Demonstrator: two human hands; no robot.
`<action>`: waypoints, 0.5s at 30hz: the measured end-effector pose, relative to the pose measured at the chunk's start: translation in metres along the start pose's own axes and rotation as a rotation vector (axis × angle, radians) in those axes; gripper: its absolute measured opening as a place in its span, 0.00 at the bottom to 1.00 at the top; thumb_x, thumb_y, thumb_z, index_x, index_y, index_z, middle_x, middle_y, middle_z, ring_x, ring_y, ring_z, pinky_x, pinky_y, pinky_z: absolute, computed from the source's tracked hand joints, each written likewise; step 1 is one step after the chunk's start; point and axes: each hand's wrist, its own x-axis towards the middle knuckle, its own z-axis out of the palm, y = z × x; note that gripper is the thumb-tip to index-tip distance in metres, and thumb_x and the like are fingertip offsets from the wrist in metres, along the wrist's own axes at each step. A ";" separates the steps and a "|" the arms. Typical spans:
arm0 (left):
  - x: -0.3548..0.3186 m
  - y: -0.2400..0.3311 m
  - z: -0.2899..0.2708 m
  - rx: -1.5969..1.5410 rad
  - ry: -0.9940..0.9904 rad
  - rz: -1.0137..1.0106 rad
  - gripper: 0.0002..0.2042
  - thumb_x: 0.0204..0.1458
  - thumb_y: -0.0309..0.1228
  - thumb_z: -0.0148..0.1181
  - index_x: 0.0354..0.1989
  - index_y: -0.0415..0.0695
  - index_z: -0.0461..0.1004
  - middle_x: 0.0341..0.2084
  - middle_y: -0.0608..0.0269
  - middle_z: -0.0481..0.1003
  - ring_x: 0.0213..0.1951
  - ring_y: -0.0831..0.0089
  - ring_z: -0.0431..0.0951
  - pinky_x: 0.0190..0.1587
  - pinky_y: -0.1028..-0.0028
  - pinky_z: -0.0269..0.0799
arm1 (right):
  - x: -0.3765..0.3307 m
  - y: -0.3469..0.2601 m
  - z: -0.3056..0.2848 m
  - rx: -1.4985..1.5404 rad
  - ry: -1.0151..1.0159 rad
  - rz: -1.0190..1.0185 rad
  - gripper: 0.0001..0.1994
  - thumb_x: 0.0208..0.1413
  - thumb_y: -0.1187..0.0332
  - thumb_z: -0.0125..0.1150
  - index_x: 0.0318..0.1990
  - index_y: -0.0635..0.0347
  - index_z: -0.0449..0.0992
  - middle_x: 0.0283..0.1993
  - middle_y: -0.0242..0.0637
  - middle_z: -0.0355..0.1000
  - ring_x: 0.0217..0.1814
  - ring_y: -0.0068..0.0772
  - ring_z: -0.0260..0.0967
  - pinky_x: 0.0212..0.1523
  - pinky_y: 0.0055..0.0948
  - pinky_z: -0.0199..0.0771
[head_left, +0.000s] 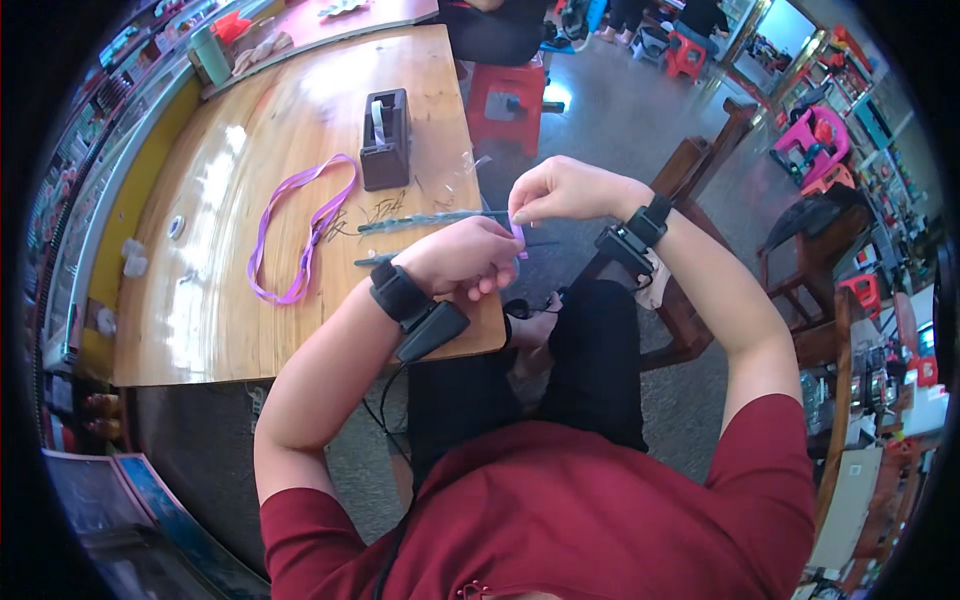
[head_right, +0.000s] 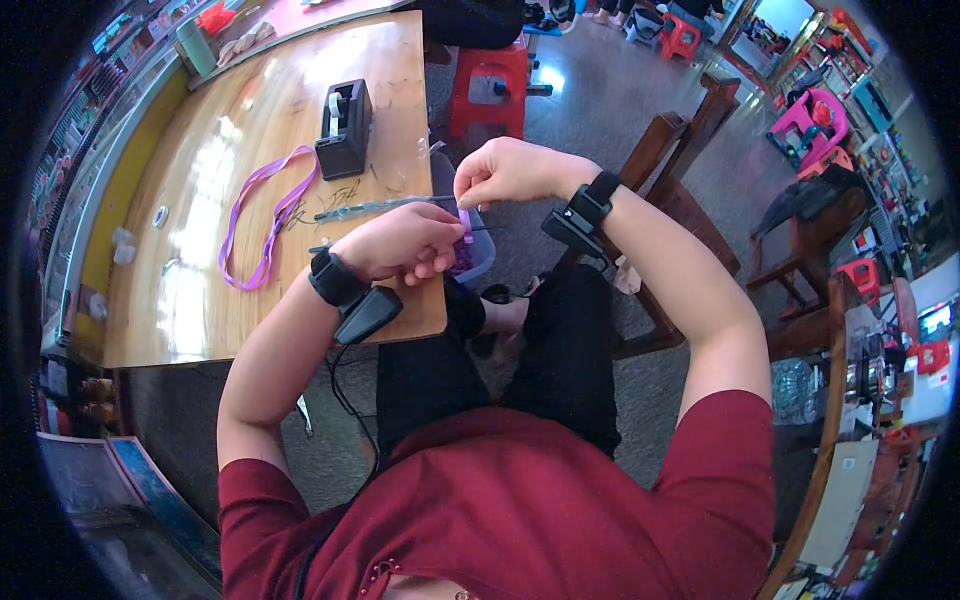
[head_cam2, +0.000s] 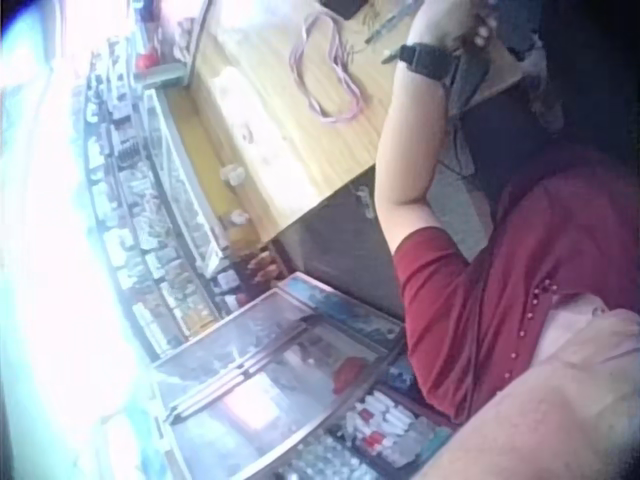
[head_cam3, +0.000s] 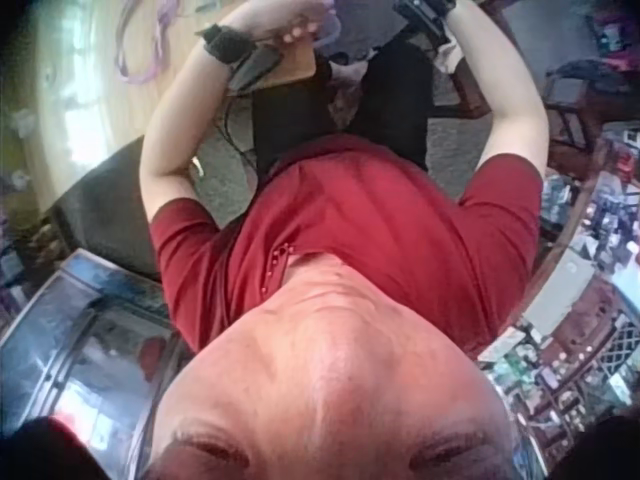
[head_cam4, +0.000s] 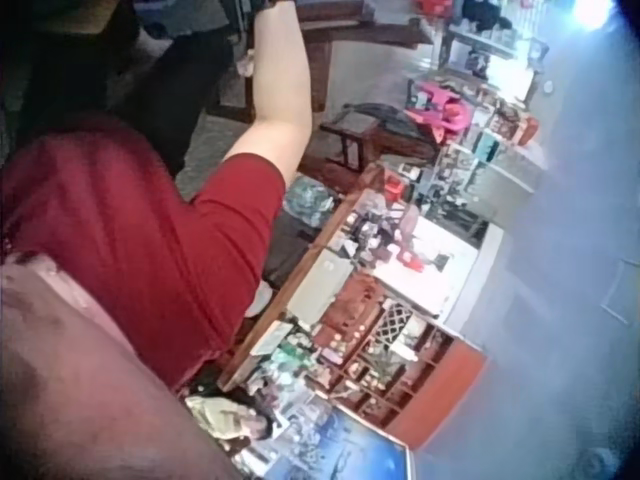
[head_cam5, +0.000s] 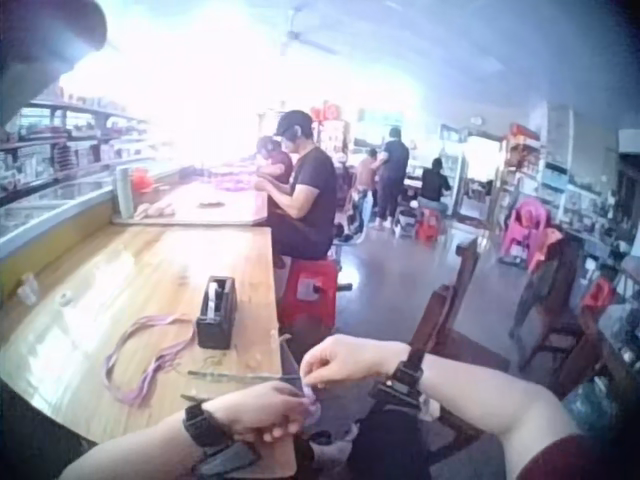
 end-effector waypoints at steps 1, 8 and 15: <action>-0.001 0.001 0.000 0.002 0.000 -0.004 0.13 0.61 0.36 0.51 0.41 0.38 0.74 0.18 0.68 0.72 0.14 0.82 0.68 0.15 0.80 0.64 | 0.000 0.000 0.000 -0.009 0.007 -0.003 0.07 0.54 0.67 0.64 0.35 0.61 0.80 0.27 0.29 0.76 0.29 0.19 0.71 0.35 0.22 0.72; -0.005 0.004 0.002 0.013 0.018 -0.023 0.13 0.61 0.36 0.50 0.42 0.37 0.73 0.18 0.68 0.72 0.14 0.82 0.68 0.15 0.80 0.64 | 0.001 0.003 0.000 0.068 0.010 -0.052 0.07 0.55 0.67 0.64 0.35 0.61 0.81 0.27 0.29 0.76 0.30 0.18 0.71 0.35 0.21 0.72; -0.005 0.007 0.004 -0.020 0.015 -0.033 0.10 0.62 0.34 0.50 0.40 0.39 0.70 0.17 0.68 0.70 0.13 0.82 0.66 0.14 0.81 0.62 | 0.006 0.007 -0.003 0.152 -0.068 0.011 0.08 0.57 0.66 0.63 0.37 0.62 0.80 0.29 0.29 0.76 0.31 0.17 0.71 0.37 0.22 0.71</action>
